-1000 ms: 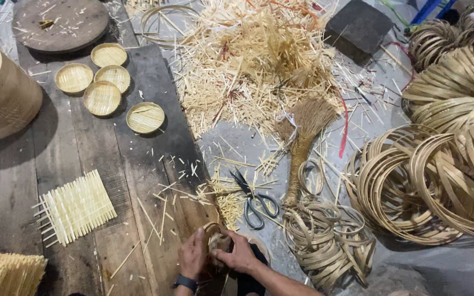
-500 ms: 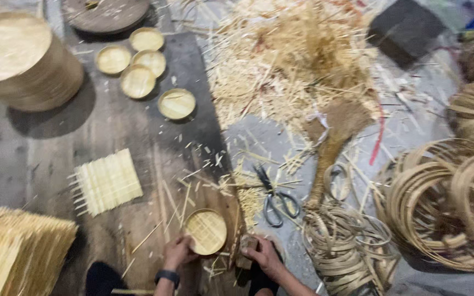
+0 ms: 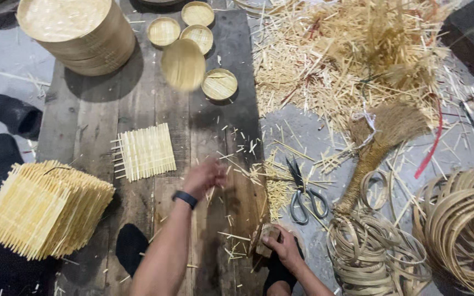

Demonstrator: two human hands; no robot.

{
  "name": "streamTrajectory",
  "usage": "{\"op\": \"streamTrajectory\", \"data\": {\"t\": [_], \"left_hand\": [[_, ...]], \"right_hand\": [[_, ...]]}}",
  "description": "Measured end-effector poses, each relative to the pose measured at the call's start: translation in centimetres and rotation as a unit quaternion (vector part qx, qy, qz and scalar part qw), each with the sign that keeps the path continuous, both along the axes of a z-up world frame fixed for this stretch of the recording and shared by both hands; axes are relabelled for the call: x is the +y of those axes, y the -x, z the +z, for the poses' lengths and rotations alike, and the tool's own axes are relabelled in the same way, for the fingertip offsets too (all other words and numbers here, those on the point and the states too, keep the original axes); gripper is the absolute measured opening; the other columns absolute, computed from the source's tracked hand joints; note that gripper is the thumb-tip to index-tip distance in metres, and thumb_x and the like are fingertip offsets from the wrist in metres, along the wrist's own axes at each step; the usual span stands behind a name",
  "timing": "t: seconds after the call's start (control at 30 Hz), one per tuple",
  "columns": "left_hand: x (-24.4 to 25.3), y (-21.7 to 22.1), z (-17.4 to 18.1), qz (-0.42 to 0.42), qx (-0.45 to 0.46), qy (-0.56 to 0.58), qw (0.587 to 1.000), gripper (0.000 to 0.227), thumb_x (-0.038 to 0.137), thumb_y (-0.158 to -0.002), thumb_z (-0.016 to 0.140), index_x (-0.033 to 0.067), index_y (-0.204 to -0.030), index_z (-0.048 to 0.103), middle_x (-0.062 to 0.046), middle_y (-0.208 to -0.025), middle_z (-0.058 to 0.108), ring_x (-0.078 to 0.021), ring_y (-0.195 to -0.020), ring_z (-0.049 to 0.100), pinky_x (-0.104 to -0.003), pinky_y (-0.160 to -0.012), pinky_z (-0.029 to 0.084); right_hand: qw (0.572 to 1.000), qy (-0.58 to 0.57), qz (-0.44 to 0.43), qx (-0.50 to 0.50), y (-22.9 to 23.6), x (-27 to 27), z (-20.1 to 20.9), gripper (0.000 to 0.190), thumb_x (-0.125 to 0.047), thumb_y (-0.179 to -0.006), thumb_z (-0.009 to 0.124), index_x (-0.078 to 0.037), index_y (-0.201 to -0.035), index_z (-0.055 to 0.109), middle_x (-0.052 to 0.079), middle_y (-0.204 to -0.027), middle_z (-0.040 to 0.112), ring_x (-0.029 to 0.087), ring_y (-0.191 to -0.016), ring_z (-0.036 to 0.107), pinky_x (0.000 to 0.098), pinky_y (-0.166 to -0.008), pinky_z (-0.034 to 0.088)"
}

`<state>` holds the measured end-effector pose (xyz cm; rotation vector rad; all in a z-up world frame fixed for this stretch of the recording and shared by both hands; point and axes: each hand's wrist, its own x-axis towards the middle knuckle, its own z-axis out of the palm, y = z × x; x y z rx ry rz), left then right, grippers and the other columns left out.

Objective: The person sits on the floor and weaves thin bamboo strips into a flat, square mat. They use a pair of scissors to trim the excess bamboo from the edges of the mat. The person then places a circular bamboo ring onto the mat and continues to trim the edges.

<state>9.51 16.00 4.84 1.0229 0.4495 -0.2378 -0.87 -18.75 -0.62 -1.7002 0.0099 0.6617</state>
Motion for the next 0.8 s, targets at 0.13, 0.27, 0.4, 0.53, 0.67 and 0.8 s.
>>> {"op": "streamTrajectory", "data": {"t": [0.13, 0.27, 0.4, 0.53, 0.67, 0.8], "left_hand": [[-6.5, 5.8, -2.4, -0.170, 0.241, -0.146, 0.944, 0.049, 0.038, -0.102, 0.060, 0.0109, -0.143, 0.060, -0.021, -0.126, 0.068, -0.0292, -0.104, 0.063, -0.046, -0.091, 0.056], [-10.3, 10.8, -6.7, -0.164, 0.242, -0.121, 0.949, 0.047, 0.041, -0.097, 0.067, 0.0052, -0.128, 0.071, -0.015, -0.124, 0.071, -0.0255, -0.113, 0.067, -0.043, -0.097, 0.052], [-8.9, 10.9, -10.5, 0.007, 0.121, -0.188, 0.975, 0.040, 0.020, -0.078, 0.086, 0.0039, -0.113, 0.075, -0.017, -0.107, 0.076, -0.0262, -0.095, 0.071, -0.041, -0.085, 0.059], [-2.4, 7.3, -10.4, -0.052, 0.023, -0.418, 0.907, 0.033, 0.027, -0.087, 0.065, 0.0075, -0.110, 0.077, -0.013, -0.093, 0.080, -0.0183, -0.083, 0.075, -0.032, -0.075, 0.059], [7.2, 4.4, -9.6, 0.042, 0.080, -0.721, 0.688, 0.052, 0.041, -0.096, 0.069, 0.0031, -0.131, 0.065, -0.021, -0.121, 0.068, -0.0376, -0.115, 0.062, -0.047, -0.103, 0.049], [12.5, 2.6, -9.4, 0.010, 0.130, -0.742, 0.658, 0.086, 0.044, -0.082, 0.074, -0.0102, -0.141, 0.044, -0.033, -0.140, 0.046, -0.0456, -0.130, 0.044, -0.050, -0.109, 0.037]], "right_hand": [[0.994, -0.101, 0.004, 0.039, -0.2, 0.5, 1.2, 0.050, -0.027, -0.084, 0.071, 0.003, -0.122, 0.064, 0.011, -0.106, 0.073, 0.018, -0.098, 0.067, 0.0320, -0.089, 0.053], [0.936, -0.251, -0.127, 0.209, -1.0, 2.4, 2.4, 0.055, -0.038, -0.091, 0.053, -0.004, -0.134, 0.059, 0.009, -0.123, 0.070, 0.017, -0.111, 0.067, 0.0307, -0.098, 0.049], [0.999, -0.017, -0.015, 0.032, -2.8, 2.8, 0.3, 0.053, -0.041, -0.099, 0.052, -0.002, -0.134, 0.063, 0.012, -0.121, 0.071, 0.019, -0.109, 0.069, 0.0329, -0.096, 0.053], [0.997, -0.006, -0.023, 0.077, -2.9, 5.0, -1.4, 0.045, -0.027, -0.095, 0.068, 0.002, -0.128, 0.066, 0.012, -0.108, 0.073, 0.020, -0.092, 0.070, 0.0342, -0.078, 0.058], [0.971, -0.035, -0.043, 0.232, -1.9, 6.3, -0.7, 0.037, -0.026, -0.094, 0.064, -0.004, -0.124, 0.061, 0.010, -0.090, 0.072, 0.023, -0.070, 0.068, 0.0324, -0.056, 0.050], [0.970, -0.066, -0.047, 0.230, -0.6, 4.9, -1.6, 0.035, -0.030, -0.097, 0.059, 0.000, -0.116, 0.064, 0.011, -0.084, 0.070, 0.020, -0.069, 0.067, 0.0335, -0.062, 0.057]]}}
